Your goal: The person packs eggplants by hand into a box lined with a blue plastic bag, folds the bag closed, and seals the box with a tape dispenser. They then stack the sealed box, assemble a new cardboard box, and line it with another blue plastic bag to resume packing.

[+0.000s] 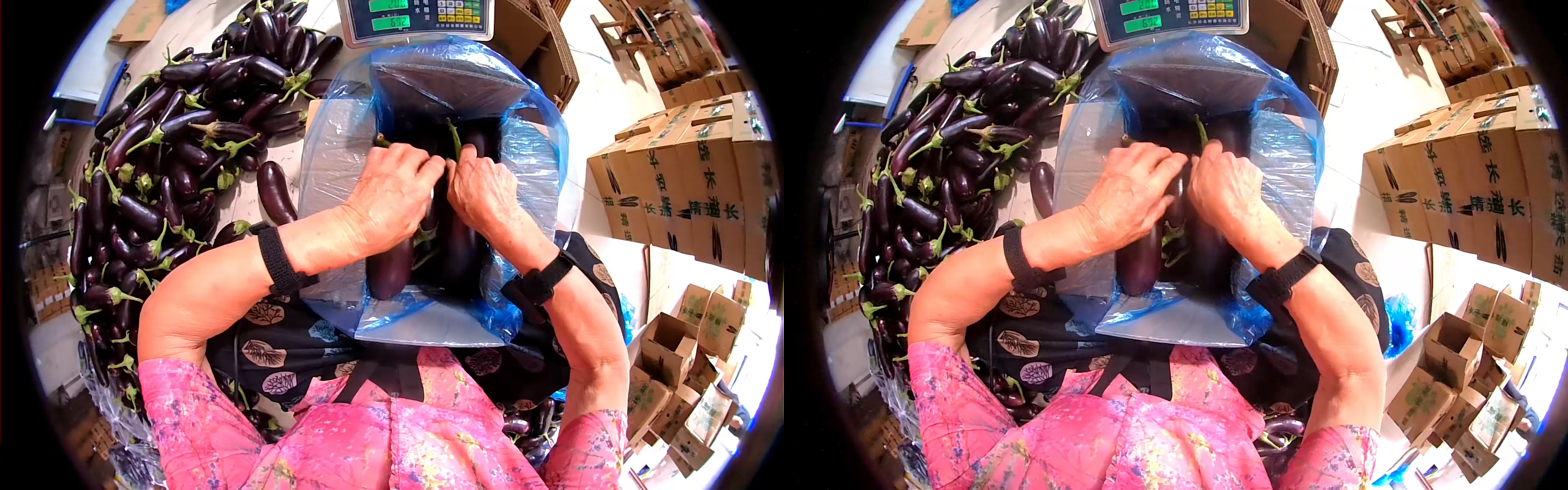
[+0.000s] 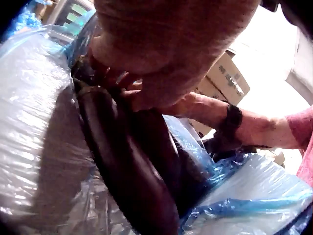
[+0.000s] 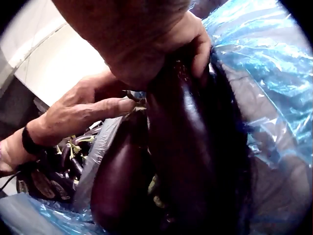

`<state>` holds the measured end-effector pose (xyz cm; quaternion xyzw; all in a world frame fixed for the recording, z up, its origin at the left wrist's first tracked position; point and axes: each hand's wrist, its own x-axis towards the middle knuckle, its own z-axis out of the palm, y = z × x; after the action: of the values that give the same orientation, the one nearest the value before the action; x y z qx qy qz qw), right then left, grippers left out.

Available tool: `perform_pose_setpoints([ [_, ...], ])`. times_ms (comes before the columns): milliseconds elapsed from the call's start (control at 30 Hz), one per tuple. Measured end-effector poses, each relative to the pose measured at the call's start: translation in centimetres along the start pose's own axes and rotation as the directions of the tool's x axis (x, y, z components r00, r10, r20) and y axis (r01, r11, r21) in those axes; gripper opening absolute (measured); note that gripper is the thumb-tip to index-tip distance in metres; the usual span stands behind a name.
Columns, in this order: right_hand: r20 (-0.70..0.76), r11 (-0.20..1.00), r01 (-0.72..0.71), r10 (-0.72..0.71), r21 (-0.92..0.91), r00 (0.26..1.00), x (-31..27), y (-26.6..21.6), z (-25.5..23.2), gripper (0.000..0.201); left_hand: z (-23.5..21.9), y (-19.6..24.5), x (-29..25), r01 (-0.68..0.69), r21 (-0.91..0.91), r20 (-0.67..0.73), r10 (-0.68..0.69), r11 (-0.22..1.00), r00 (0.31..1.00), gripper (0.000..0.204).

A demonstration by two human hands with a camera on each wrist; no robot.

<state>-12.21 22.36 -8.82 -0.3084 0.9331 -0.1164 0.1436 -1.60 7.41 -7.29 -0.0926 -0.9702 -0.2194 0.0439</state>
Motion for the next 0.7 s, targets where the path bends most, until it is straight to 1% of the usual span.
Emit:
perform_pose_setpoints([
  [33, -0.016, 1.0, -0.008, 0.008, 0.006, 1.0, 0.0, 0.2, 0.2, 0.033, -0.1, 0.5, 0.1, -0.022, -0.042, 0.011, 0.023, 0.999, 1.0, 0.053],
  [67, -0.007, 1.0, -0.015, 0.015, 0.009, 1.0, 0.0, 0.4, 0.2, 0.032, -0.2, 0.8, 0.2, -0.001, -0.093, 0.053, 0.006, 0.996, 0.999, 0.054],
  [133, 0.011, 1.0, -0.023, 0.023, 0.01, 1.0, -0.2, 0.3, 0.1, 0.032, 0.0, 1.0, 0.4, 0.034, -0.154, 0.02, -0.031, 0.988, 0.999, 0.054],
  [167, -0.097, 0.998, 0.047, -0.05, -0.04, 0.994, -0.5, 0.3, 0.1, 0.034, 0.4, 1.0, 0.4, 0.054, -0.187, 0.006, -0.053, 0.981, 0.999, 0.054],
  [200, -0.199, 0.989, 0.109, -0.127, -0.096, 0.972, -0.9, 0.3, 0.2, 0.036, 0.9, 0.8, 0.4, -0.004, -0.159, -0.144, -0.019, 0.987, 0.989, 0.056],
  [233, -0.293, 0.974, 0.165, -0.206, -0.157, 0.934, -1.1, 0.3, 0.4, 0.039, 1.4, 0.5, 0.4, -0.002, -0.16, -0.151, -0.023, 0.987, 0.988, 0.057],
  [267, -0.294, 0.968, 0.191, -0.233, -0.165, 0.927, -0.8, 0.4, 0.7, 0.042, 1.9, 0.1, 0.3, 0.002, -0.159, -0.157, -0.027, 0.987, 0.987, 0.058],
  [300, -0.336, 0.961, 0.205, -0.257, -0.184, 0.906, -0.2, 0.6, 1.8, 0.04, 2.1, -0.1, 0.4, 0.005, -0.161, -0.162, -0.031, 0.987, 0.986, 0.059],
  [333, -0.376, 0.955, 0.213, -0.278, -0.204, 0.884, 0.5, 0.7, 3.1, 0.038, 2.5, -0.7, 0.2, -0.014, -0.165, -0.081, 0.001, 0.986, 0.997, 0.06],
  [367, -0.417, 0.948, 0.221, -0.301, -0.23, 0.858, 1.0, 0.9, 4.1, 0.036, 3.0, -0.8, -0.1, -0.019, -0.146, -0.099, 0.004, 0.989, 0.995, 0.06],
  [400, -0.322, 0.955, 0.182, -0.253, -0.236, 0.912, 1.1, 0.0, 3.1, 0.04, 3.1, -0.7, -0.3, -0.024, -0.124, -0.119, 0.009, 0.992, 0.993, 0.06],
  [467, -0.267, 0.972, 0.165, -0.206, -0.17, 0.941, 1.2, 0.1, 2.5, 0.039, 3.2, -0.8, -0.6, -0.045, -0.07, -0.165, 0.033, 0.997, 0.986, 0.059],
  [500, -0.232, 0.979, 0.157, -0.185, -0.133, 0.955, 1.0, -0.1, 2.2, 0.039, 2.5, -0.4, -0.9, -0.002, -0.061, -0.123, -0.005, 0.998, 0.992, 0.061],
  [533, -0.18, 0.993, 0.103, -0.11, -0.051, 0.978, 0.5, -0.3, 1.9, 0.036, 1.7, -0.1, -1.3, 0.04, -0.053, -0.079, -0.044, 0.998, 0.996, 0.062],
  [567, -0.215, 0.994, 0.102, -0.107, -0.032, 0.971, -0.1, -0.5, 1.9, 0.034, 0.9, 0.0, -1.5, 0.081, -0.042, -0.035, -0.083, 0.996, 0.996, 0.064],
  [600, -0.246, 0.995, 0.1, -0.099, -0.01, 0.964, -0.9, -0.6, 2.0, 0.032, 0.0, 0.0, -1.4, 0.1, -0.026, -0.006, -0.101, 0.995, 0.995, 0.056],
  [667, -0.294, 0.995, 0.093, -0.082, 0.027, 0.952, -1.6, -1.0, 2.1, 0.026, -0.1, -0.8, -1.8, 0.12, -0.023, -0.015, -0.12, 0.993, 0.993, 0.05],
  [700, -0.234, 0.991, 0.115, -0.098, 0.062, 0.967, -1.4, -1.1, 1.8, 0.027, -0.1, -1.1, -1.9, 0.128, -0.022, -0.023, -0.128, 0.992, 0.992, 0.048],
])
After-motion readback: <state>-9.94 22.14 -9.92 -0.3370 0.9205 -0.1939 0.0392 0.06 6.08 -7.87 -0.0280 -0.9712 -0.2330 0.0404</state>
